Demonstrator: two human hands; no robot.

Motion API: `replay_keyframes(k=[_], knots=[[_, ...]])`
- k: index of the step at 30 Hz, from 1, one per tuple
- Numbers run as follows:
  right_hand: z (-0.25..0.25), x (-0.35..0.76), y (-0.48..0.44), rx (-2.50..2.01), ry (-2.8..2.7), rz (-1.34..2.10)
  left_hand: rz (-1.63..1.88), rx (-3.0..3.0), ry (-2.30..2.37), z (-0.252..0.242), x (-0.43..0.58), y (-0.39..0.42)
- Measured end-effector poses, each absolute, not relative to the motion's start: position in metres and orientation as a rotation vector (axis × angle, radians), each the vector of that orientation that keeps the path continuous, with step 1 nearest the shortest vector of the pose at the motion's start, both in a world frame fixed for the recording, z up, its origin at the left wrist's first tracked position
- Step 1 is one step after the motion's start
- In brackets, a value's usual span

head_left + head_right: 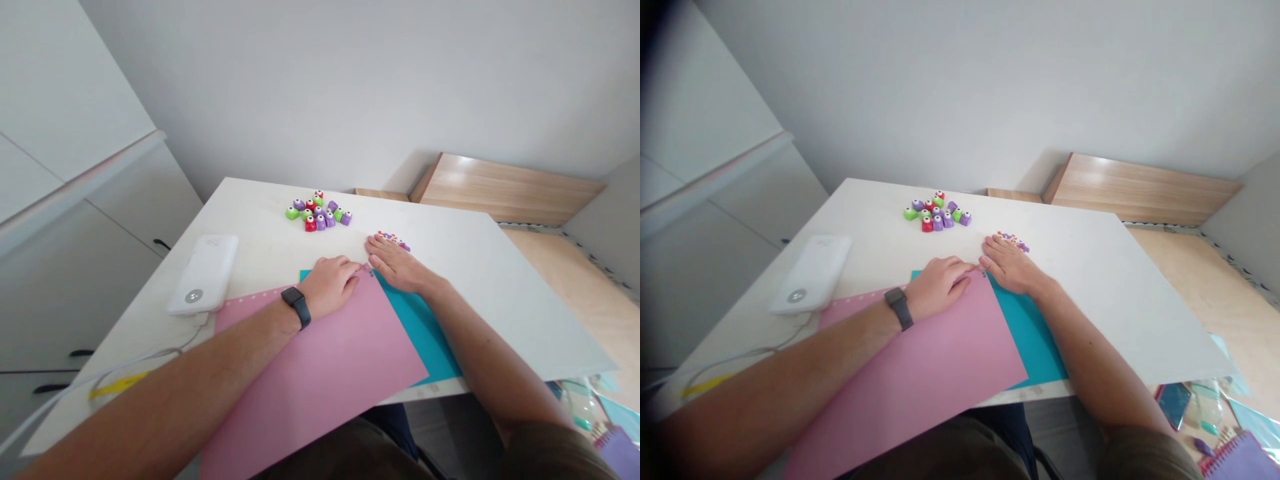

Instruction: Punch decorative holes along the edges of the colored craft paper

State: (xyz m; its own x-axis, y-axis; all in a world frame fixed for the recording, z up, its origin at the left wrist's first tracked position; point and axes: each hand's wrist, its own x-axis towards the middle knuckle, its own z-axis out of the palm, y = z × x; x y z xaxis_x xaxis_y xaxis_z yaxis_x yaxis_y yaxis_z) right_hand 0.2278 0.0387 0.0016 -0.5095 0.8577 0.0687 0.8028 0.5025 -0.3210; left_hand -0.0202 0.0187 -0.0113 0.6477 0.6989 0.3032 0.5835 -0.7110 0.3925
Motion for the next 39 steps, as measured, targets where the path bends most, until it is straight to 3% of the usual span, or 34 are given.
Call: replay_keyframes(k=[17,28,34,39], knots=[[0.007,0.292,0.048,-1.725,-1.63,0.633,0.652,2.566,1.012,-0.013,-0.02,0.019],[0.001,0.276,0.047,-1.574,-1.583,0.829,0.652,2.57,1.007,-0.013,-0.02,0.02],[-0.006,0.297,0.059,-1.613,-1.408,0.703,0.66,2.57,1.003,-0.013,-0.02,0.02],[-0.005,0.287,0.057,-1.601,-1.42,0.8,0.658,2.575,1.007,-0.013,-0.02,0.02]])
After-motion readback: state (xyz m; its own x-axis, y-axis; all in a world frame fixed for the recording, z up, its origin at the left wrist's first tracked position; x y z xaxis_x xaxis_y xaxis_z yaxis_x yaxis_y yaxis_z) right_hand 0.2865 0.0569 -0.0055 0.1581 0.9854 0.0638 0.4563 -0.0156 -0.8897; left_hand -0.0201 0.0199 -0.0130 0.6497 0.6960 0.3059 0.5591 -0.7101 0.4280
